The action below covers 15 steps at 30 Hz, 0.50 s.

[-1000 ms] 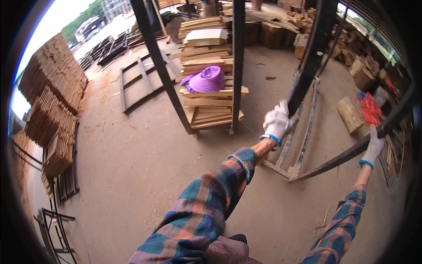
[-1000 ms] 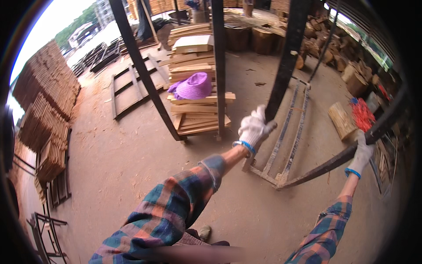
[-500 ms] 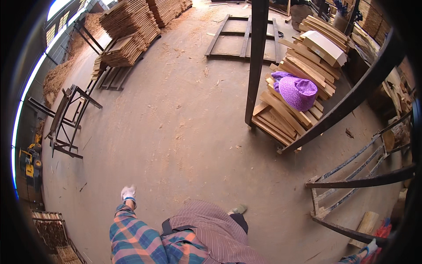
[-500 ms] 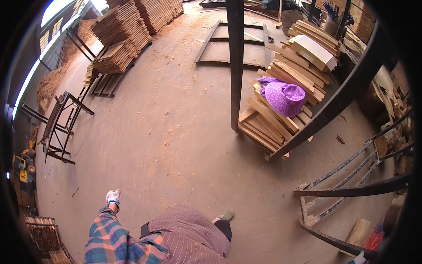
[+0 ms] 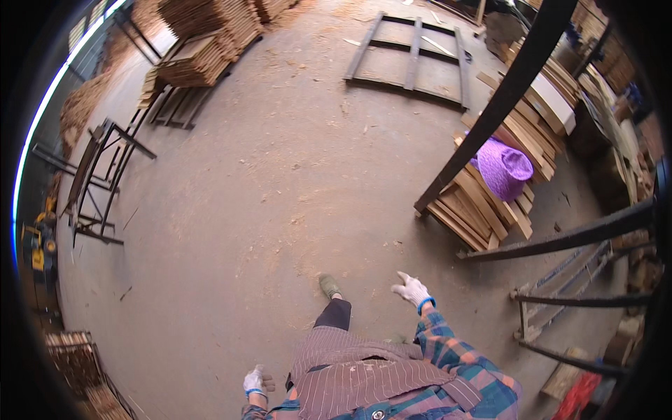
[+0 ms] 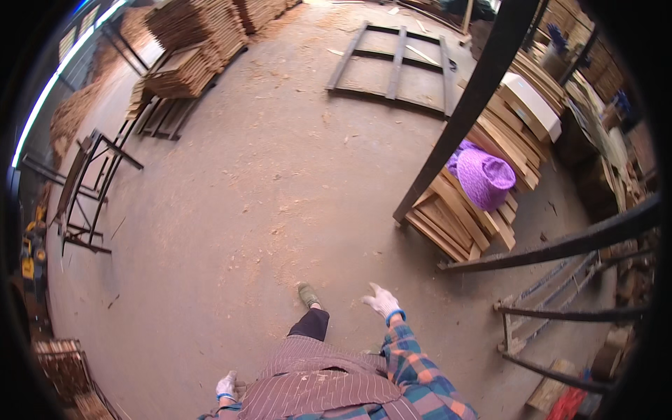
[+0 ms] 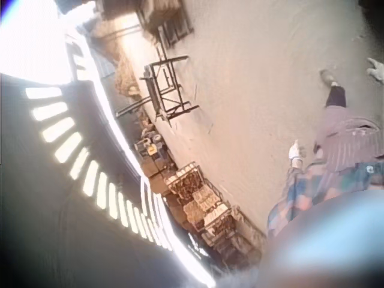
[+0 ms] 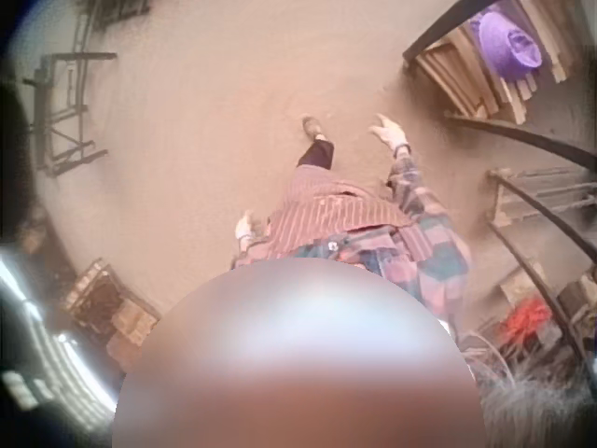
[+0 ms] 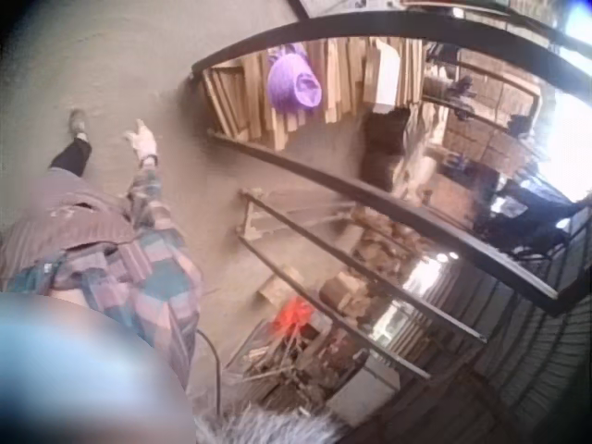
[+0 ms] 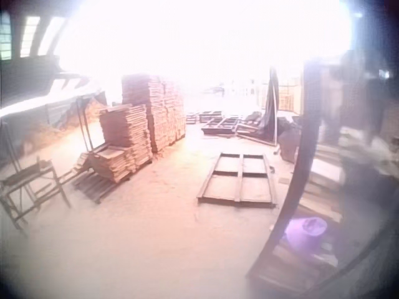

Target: The person stacks wooden planks on a metal rack in a workshop. They pick up planks from a pile, align them, and place them on the rack. The person also moves a metal frame and a black tray within the workspace.

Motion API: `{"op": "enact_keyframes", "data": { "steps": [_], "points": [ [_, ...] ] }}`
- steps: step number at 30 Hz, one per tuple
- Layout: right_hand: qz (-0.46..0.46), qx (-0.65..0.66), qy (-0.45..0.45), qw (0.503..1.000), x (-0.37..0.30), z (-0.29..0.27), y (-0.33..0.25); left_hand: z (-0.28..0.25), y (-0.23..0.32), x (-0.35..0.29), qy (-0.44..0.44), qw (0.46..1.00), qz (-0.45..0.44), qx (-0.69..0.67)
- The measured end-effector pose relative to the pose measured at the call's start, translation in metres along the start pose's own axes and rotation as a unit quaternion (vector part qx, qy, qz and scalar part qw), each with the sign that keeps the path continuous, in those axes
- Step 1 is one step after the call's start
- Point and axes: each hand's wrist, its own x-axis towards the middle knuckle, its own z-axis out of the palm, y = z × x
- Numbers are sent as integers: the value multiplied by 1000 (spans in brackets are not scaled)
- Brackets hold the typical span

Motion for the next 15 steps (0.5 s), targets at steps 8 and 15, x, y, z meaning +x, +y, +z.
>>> {"op": "enact_keyframes", "data": {
  "steps": [8,15],
  "points": [
    [108,5,-3,994,120,-79,-119,44,184,12,-112,989,61,-72],
    [196,50,-102,974,184,-76,-182,74,332,75,-56,978,195,-37]
  ]
}}
